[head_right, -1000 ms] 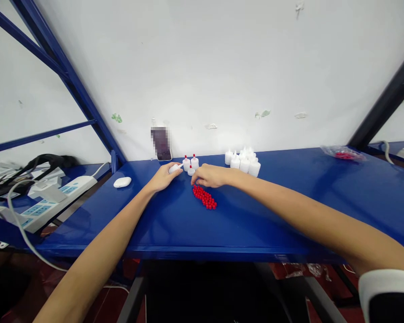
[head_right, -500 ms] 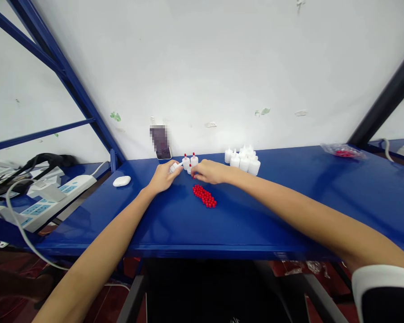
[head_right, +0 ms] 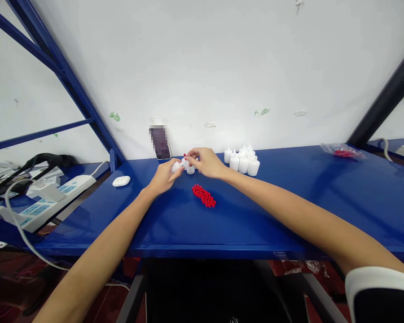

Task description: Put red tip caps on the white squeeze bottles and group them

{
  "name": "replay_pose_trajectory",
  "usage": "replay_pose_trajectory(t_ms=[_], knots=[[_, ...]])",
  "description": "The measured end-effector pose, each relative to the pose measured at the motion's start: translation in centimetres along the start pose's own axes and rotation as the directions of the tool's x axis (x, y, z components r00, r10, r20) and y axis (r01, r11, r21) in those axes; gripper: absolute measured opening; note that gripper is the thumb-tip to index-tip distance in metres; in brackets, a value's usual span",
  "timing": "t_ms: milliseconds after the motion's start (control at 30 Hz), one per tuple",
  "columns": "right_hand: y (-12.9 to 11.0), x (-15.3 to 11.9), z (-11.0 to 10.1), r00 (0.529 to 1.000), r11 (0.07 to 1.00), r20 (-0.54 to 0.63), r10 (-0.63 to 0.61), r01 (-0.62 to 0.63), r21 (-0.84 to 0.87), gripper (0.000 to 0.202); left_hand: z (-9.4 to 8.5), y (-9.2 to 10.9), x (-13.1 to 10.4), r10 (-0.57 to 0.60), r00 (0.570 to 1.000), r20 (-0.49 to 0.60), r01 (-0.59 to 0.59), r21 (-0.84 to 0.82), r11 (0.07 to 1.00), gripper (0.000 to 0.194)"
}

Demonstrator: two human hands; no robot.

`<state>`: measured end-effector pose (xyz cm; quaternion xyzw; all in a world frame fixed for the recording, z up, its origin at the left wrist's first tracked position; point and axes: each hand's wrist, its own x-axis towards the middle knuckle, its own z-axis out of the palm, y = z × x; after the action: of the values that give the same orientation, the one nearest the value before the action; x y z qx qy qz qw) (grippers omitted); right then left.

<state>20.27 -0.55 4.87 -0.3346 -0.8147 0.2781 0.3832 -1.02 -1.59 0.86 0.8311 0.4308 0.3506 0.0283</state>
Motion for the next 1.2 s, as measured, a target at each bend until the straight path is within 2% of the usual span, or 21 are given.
replay_pose_trajectory(t_ms=[100, 400, 567, 667, 733, 833, 900, 1000, 1100, 1200], knots=[[0.1, -0.1, 0.1, 1.000, 1.000, 0.000, -0.009, 0.009, -0.017, 0.021, -0.1, -0.3, 0.0, 0.003, 1.000, -0.015, -0.003, 0.011, 1.000, 0.031], [0.5, -0.3, 0.4, 0.993, 0.998, 0.110, -0.050, 0.046, 0.040, 0.027, -0.5, 0.2, 0.0, 0.003, 1.000, -0.018, -0.003, 0.040, 0.999, 0.026], [0.6, -0.2, 0.0, 0.938, 0.941, 0.265, -0.223, 0.278, -0.194, 0.030, -0.6, 0.9, 0.2, 0.014, 0.999, -0.033, -0.012, 0.055, 0.998, 0.023], [0.5, 0.0, -0.2, 0.934, 0.900, 0.258, -0.247, 0.320, -0.295, 0.028, -0.7, 1.2, 0.4, 0.018, 0.998, -0.062, -0.013, 0.080, 0.997, 0.025], [0.4, 0.1, 0.0, 0.939, 0.904, 0.242, -0.243, 0.310, -0.294, 0.028, -0.8, 1.2, 0.5, 0.028, 0.996, -0.085, -0.019, 0.105, 0.994, 0.025], [0.2, 0.1, 0.4, 0.941, 0.940, 0.252, -0.226, 0.278, -0.196, 0.030, -1.0, 1.1, 0.6, 0.053, 0.997, -0.059, -0.044, 0.143, 0.989, 0.024], [0.1, 0.1, 0.6, 0.952, 0.970, 0.241, -0.190, 0.220, -0.100, 0.031, -1.1, 1.1, 0.6, 0.059, 0.998, -0.015, -0.056, 0.141, 0.988, 0.025], [0.4, 0.5, 0.5, 0.981, 0.992, 0.157, -0.111, 0.119, -0.041, 0.031, -1.1, 1.1, 0.7, 0.070, 0.997, 0.019, -0.072, 0.110, 0.991, 0.032], [1.0, 1.8, -0.4, 0.999, 0.993, 0.043, -0.005, 0.010, -0.117, 0.030, -1.5, 0.4, 0.7, 0.033, 0.999, -0.002, -0.033, 0.110, 0.993, 0.035], [1.7, 3.2, -1.4, 0.995, 0.948, 0.056, 0.081, -0.060, -0.313, 0.031, -2.1, -0.8, 0.3, -0.065, 0.998, -0.022, 0.067, 0.122, 0.990, 0.031]])
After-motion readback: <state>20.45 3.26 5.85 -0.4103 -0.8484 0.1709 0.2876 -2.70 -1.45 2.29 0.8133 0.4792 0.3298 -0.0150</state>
